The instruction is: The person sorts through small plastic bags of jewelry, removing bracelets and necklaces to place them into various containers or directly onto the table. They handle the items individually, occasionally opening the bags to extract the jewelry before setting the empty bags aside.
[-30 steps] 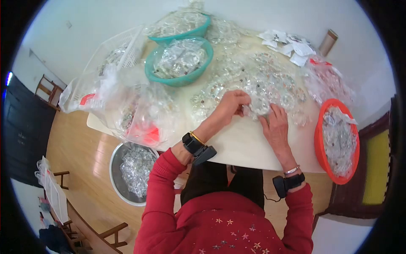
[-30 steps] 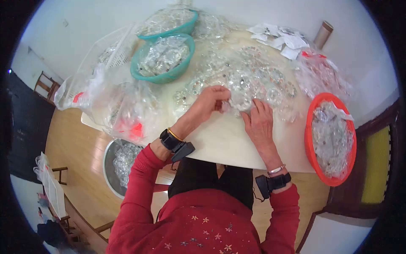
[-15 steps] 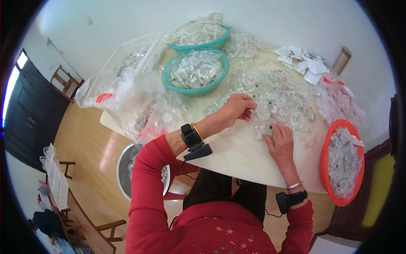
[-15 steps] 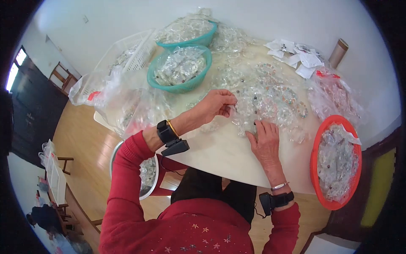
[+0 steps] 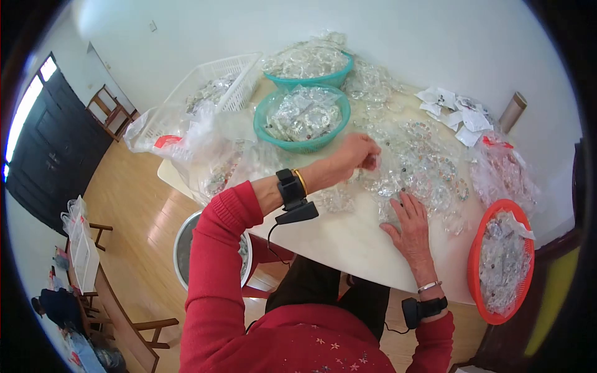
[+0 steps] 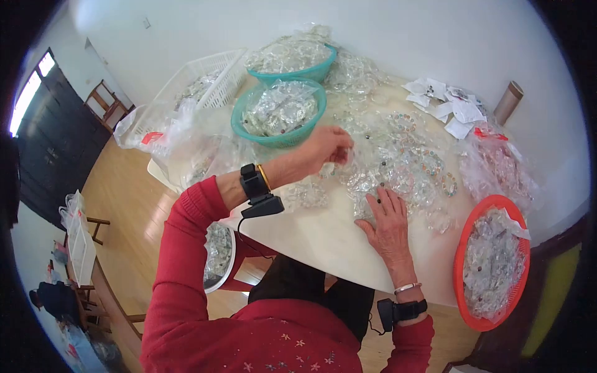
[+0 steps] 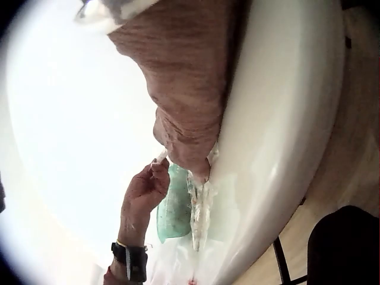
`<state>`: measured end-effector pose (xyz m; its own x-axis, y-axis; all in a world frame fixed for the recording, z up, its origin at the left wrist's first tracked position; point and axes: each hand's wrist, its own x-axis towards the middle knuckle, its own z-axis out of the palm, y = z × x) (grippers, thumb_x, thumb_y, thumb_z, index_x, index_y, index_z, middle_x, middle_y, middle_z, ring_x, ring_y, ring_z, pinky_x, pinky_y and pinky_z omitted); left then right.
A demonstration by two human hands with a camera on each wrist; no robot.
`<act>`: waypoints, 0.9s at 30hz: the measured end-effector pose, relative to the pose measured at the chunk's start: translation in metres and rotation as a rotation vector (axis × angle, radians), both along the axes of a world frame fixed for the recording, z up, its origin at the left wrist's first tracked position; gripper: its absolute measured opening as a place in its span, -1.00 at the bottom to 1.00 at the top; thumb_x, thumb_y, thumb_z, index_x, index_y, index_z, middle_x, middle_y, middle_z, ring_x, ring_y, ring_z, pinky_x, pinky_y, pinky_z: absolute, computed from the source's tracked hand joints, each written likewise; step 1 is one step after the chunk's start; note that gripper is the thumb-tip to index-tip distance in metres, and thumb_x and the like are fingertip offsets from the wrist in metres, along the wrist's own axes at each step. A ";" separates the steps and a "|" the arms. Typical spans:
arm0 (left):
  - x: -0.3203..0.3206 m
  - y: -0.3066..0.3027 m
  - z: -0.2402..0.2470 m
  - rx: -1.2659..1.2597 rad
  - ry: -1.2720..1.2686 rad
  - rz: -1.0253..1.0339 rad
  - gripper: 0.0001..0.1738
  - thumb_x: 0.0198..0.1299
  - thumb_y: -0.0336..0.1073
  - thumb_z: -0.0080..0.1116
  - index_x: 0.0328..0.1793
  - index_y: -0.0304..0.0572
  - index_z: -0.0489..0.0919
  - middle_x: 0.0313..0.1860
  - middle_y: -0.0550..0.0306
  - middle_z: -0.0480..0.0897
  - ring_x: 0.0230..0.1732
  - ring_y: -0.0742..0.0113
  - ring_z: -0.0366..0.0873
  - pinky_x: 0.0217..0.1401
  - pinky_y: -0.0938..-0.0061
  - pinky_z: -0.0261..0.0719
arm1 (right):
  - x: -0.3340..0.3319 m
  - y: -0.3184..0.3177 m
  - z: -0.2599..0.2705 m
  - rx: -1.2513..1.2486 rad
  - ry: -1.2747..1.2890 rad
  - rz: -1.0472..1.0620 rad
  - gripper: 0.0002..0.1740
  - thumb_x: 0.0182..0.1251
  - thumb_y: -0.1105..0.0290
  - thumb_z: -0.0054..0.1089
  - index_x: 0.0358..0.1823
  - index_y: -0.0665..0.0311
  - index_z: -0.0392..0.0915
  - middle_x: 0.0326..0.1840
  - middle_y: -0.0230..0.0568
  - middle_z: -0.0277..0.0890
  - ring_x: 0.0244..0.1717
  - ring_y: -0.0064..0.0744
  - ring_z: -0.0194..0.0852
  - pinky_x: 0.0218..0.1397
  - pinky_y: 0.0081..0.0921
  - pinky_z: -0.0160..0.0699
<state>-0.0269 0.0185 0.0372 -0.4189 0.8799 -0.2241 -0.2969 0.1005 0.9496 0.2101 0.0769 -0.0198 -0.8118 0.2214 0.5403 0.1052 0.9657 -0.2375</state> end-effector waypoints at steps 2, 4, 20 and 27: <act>-0.029 0.020 0.010 0.234 0.079 0.109 -0.91 0.11 -0.50 0.01 -0.25 -0.35 0.44 -0.52 0.07 0.51 -0.57 0.27 0.53 -0.47 0.41 0.57 | 0.000 0.001 -0.001 0.002 0.017 -0.010 -0.35 -0.09 0.20 0.37 0.08 0.29 0.43 0.21 0.01 0.29 0.24 0.04 0.18 0.29 -0.10 0.14; -0.054 0.041 0.043 0.653 0.059 0.388 -0.87 0.08 -0.52 -0.03 -0.23 -0.41 0.44 -0.51 0.02 0.52 -0.58 0.23 0.52 -0.46 0.36 0.59 | 0.000 -0.002 -0.001 -0.013 0.011 -0.009 -0.35 -0.09 0.20 0.37 0.08 0.29 0.43 0.21 0.01 0.29 0.24 0.03 0.18 0.29 -0.10 0.14; 0.053 0.012 -0.051 0.266 1.669 0.008 -0.65 -0.11 -0.39 0.16 -0.10 -0.22 0.52 -0.26 -0.04 0.52 -0.17 -0.04 0.47 -0.08 0.18 0.45 | -0.002 0.000 -0.002 -0.025 0.018 -0.081 -0.38 -0.08 0.22 0.38 0.03 0.36 0.44 0.15 0.04 0.33 0.20 0.04 0.21 0.25 -0.14 0.22; 0.036 0.004 -0.050 0.182 1.302 -0.064 -0.68 -0.11 -0.41 0.19 -0.14 -0.23 0.52 -0.32 0.02 0.52 -0.24 0.08 0.49 -0.18 0.32 0.45 | 0.001 -0.002 -0.002 -0.054 0.143 -0.239 -0.34 -0.15 0.25 0.42 0.02 0.39 0.41 0.02 0.01 0.39 0.07 0.03 0.28 0.15 -0.22 0.32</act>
<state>0.0094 0.0220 -0.0130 -0.1932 0.8809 0.4321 0.8405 -0.0786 0.5361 0.2106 0.0753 -0.0222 -0.6496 0.4288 0.6278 0.2897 0.9031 -0.3171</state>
